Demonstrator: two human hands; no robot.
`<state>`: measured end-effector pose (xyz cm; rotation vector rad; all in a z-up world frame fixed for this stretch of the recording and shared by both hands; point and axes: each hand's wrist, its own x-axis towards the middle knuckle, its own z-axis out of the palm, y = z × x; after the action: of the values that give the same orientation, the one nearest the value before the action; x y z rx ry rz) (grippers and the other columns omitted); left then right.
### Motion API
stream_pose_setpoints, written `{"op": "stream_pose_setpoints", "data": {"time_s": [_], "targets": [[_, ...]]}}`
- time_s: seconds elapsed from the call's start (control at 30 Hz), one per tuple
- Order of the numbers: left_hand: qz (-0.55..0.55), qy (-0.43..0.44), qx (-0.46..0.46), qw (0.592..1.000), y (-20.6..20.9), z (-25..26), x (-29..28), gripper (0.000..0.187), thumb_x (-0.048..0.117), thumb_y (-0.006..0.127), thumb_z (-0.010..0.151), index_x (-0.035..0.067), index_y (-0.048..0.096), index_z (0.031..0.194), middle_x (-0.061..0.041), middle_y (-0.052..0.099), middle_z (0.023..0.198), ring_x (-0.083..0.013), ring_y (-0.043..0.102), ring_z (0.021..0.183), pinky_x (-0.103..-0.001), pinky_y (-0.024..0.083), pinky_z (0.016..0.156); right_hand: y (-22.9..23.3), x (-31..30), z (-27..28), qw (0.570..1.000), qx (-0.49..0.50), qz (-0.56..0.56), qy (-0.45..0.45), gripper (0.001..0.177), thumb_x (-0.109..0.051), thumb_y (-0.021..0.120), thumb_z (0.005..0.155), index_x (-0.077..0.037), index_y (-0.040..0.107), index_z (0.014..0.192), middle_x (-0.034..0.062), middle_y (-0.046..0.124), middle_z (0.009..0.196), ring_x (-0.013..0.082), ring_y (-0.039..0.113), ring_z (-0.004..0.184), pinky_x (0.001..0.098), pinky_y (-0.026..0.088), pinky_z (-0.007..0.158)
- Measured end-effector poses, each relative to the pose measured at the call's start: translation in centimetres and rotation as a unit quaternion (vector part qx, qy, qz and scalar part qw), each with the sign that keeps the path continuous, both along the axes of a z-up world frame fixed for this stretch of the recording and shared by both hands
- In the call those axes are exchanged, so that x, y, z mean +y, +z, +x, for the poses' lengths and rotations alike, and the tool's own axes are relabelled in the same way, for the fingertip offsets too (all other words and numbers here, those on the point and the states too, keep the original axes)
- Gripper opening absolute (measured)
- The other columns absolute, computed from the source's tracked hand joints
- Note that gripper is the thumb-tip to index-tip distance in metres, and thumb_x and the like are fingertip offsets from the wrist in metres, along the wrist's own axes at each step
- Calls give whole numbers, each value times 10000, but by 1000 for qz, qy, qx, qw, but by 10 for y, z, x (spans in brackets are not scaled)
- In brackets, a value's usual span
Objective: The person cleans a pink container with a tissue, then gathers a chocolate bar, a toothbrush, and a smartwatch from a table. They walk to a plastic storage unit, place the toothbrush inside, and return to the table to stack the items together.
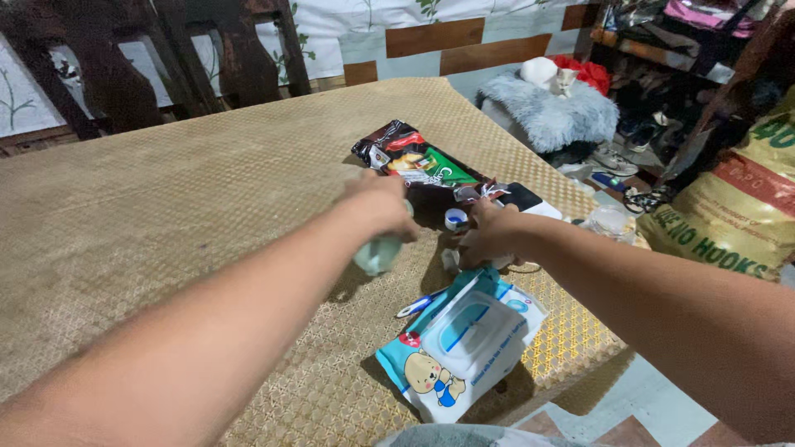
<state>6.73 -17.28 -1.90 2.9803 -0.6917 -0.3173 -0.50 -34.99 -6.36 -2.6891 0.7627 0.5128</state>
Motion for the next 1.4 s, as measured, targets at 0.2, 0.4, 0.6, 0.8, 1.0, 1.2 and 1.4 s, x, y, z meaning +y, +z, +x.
{"op": "stream_pose_setpoints", "data": {"time_s": [0.2,0.4,0.6,0.8,1.0,1.2,1.4], "targets": [[114,-44,5,992,-7,24,12,859,499,856,663,60,625,1365,-136,559,1469,-314,519,1376,-407,472,1122,-16,-27,9,992,-25,97,74,442,-112,907,598,-59,775,1016,119,758,845,248,737,744,385,601,575],[55,-93,7,994,16,25,-17,644,484,738,775,233,646,1361,-159,472,1514,-361,521,1342,-594,363,1113,-39,-58,21,989,-27,19,141,230,-105,792,722,-59,757,944,120,746,823,245,703,730,391,561,618],[-68,-267,-16,961,-40,55,-102,462,393,569,866,214,732,1259,-175,623,1394,-394,564,1291,-501,389,1134,-61,-86,34,963,4,-130,237,227,-238,707,799,-108,756,978,99,751,864,279,703,744,396,565,662],[-43,-175,35,983,-59,64,-124,546,500,588,924,55,739,1202,-208,673,1323,-381,632,1228,-472,406,1135,-31,-73,-1,986,-114,120,16,326,-176,855,741,-109,780,1051,102,782,983,275,717,885,426,584,753],[-207,-23,-111,972,-8,49,-91,370,446,662,881,150,783,1068,-111,692,1210,-330,565,1232,-558,415,1032,-35,-52,2,974,-133,162,-90,236,-259,655,917,-134,750,1093,114,740,996,279,737,910,446,631,782],[-346,-36,-185,919,7,70,-57,181,171,744,794,165,824,956,-126,736,1066,-357,636,1089,-520,528,911,-71,-83,23,983,-139,-65,102,297,-321,705,894,-90,799,1055,142,790,1007,272,755,900,384,587,821],[-484,-102,-304,814,-3,110,-37,293,-1,760,696,29,789,986,-192,723,1067,-376,689,1023,-422,534,939,-42,-77,9,980,-198,-14,-32,303,-287,710,882,-118,790,1120,165,787,979,285,750,840,384,579,794]]}}
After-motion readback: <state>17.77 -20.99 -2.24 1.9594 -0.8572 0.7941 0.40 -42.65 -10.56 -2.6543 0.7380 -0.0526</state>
